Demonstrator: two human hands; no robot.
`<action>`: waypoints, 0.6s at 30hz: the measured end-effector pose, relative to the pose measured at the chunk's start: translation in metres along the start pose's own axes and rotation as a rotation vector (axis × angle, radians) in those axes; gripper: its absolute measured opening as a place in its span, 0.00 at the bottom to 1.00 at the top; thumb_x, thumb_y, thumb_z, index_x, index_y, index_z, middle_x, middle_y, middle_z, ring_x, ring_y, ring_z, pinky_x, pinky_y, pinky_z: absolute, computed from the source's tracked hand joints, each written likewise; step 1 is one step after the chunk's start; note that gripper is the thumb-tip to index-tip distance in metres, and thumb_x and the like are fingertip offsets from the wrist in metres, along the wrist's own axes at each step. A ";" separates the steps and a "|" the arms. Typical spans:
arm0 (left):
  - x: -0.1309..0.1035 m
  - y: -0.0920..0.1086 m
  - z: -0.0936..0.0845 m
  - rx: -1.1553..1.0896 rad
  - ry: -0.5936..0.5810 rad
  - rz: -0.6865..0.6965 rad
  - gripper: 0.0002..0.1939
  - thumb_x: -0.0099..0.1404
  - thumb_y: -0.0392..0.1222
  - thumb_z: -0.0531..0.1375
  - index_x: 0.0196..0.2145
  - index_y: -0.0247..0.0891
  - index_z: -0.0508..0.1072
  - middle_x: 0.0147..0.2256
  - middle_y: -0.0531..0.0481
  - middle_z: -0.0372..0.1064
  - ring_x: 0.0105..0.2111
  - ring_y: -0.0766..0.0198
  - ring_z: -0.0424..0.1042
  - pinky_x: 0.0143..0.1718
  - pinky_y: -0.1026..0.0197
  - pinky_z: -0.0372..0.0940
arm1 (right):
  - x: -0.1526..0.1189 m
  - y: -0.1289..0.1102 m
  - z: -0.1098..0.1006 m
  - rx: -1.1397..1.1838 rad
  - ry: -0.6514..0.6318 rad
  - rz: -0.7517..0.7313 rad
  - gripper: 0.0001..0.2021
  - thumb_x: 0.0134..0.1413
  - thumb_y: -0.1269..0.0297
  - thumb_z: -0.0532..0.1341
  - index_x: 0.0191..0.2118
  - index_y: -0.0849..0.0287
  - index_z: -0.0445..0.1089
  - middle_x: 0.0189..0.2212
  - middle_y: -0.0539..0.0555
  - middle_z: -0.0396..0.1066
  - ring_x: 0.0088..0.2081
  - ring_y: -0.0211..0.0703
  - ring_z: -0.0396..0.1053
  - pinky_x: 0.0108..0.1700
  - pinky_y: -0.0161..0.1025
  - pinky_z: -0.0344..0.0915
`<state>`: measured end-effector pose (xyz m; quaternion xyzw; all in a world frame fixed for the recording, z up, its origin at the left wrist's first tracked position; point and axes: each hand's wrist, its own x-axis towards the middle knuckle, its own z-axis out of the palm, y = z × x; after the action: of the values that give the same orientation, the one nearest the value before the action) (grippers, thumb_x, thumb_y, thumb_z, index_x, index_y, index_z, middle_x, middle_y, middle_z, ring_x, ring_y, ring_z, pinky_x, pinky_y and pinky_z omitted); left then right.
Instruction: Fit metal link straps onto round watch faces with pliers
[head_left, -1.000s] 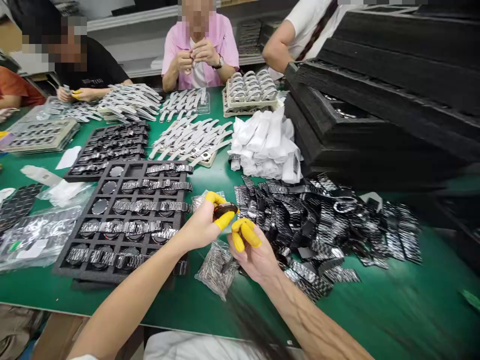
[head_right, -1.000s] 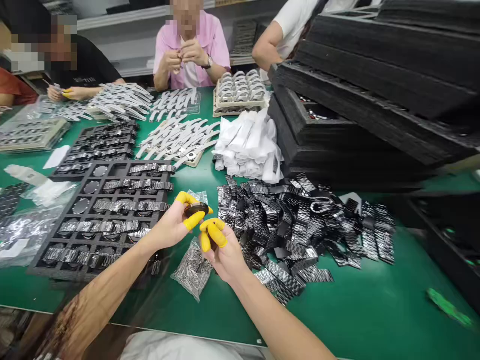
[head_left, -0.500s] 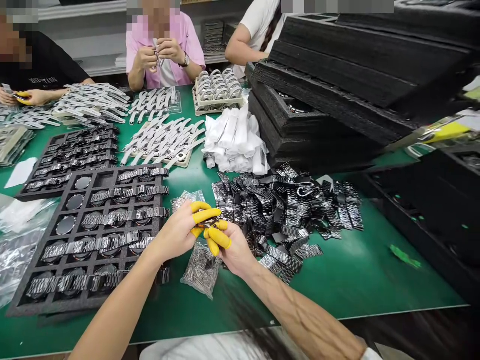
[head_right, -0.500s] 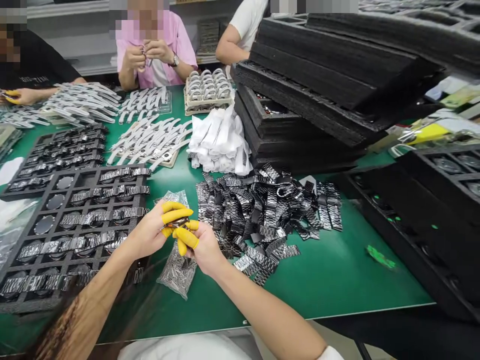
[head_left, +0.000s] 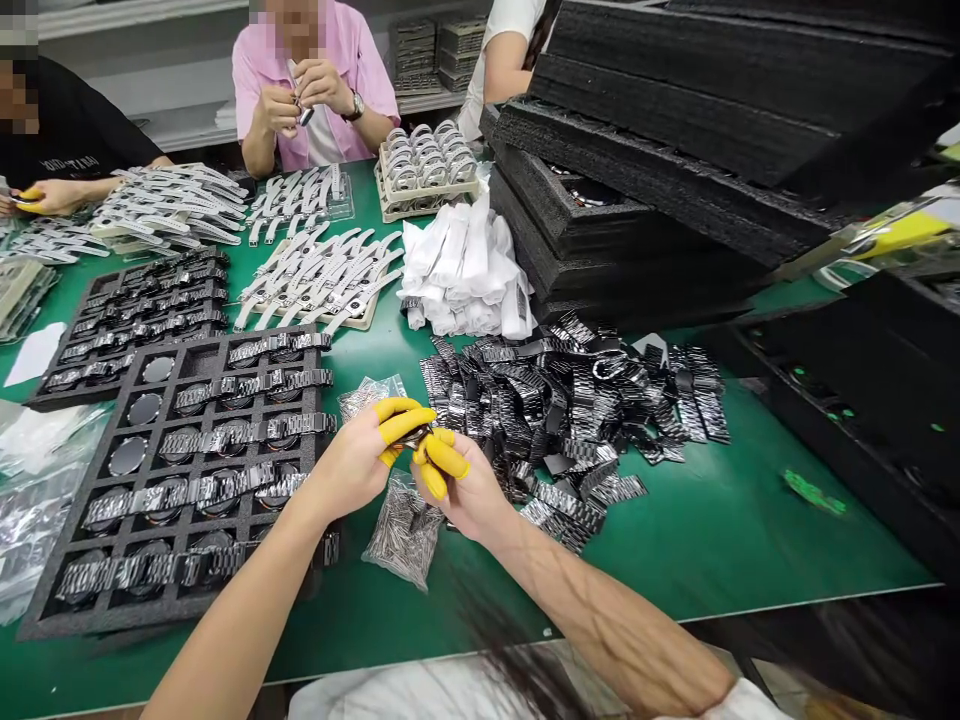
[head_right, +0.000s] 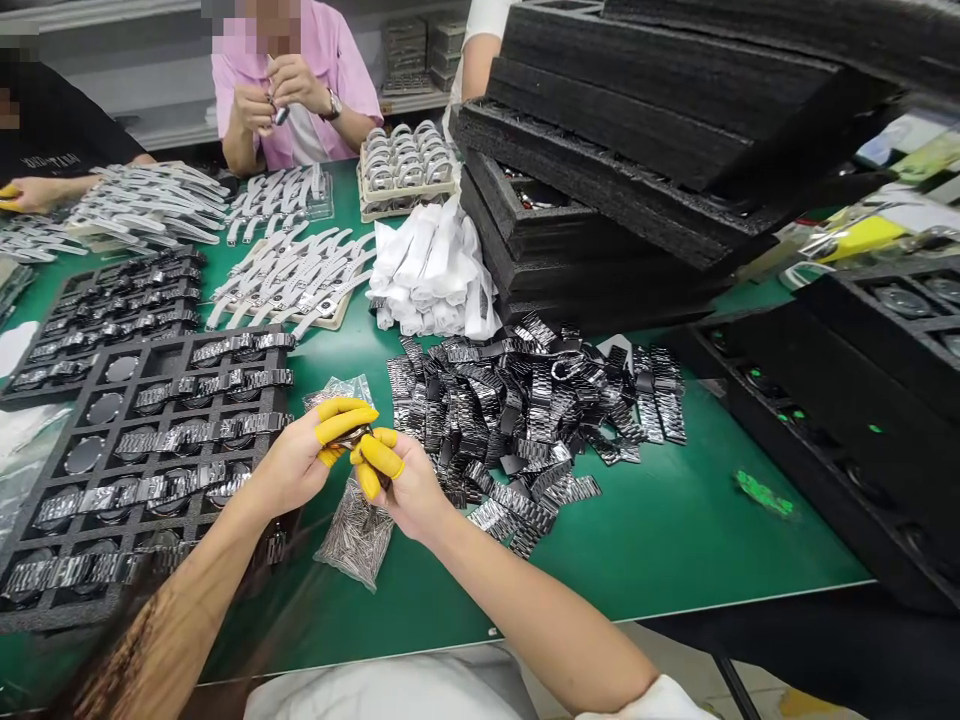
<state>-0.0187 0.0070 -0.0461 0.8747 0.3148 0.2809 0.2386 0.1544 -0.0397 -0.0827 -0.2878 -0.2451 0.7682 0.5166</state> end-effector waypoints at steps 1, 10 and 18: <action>0.000 0.000 0.001 0.020 0.001 -0.008 0.32 0.68 0.23 0.50 0.64 0.45 0.70 0.59 0.42 0.70 0.57 0.54 0.73 0.58 0.50 0.71 | 0.000 0.000 0.000 0.018 0.013 0.000 0.23 0.50 0.42 0.75 0.29 0.59 0.72 0.13 0.44 0.63 0.15 0.30 0.51 0.18 0.31 0.47; -0.001 0.011 0.002 -0.142 0.016 0.002 0.22 0.74 0.38 0.55 0.63 0.41 0.70 0.54 0.39 0.64 0.56 0.49 0.68 0.59 0.44 0.68 | -0.003 0.002 0.004 -0.001 0.101 -0.019 0.24 0.50 0.42 0.76 0.31 0.58 0.70 0.12 0.41 0.63 0.14 0.28 0.49 0.17 0.28 0.46; 0.002 0.012 0.010 -0.205 0.029 -0.092 0.18 0.70 0.36 0.57 0.56 0.41 0.72 0.51 0.42 0.65 0.50 0.54 0.70 0.53 0.49 0.71 | -0.004 0.005 0.005 0.008 0.107 -0.004 0.23 0.52 0.43 0.75 0.33 0.59 0.73 0.13 0.41 0.62 0.14 0.28 0.49 0.17 0.28 0.45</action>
<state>-0.0061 -0.0028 -0.0458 0.8261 0.3276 0.3132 0.3348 0.1491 -0.0451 -0.0819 -0.3260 -0.2146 0.7516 0.5318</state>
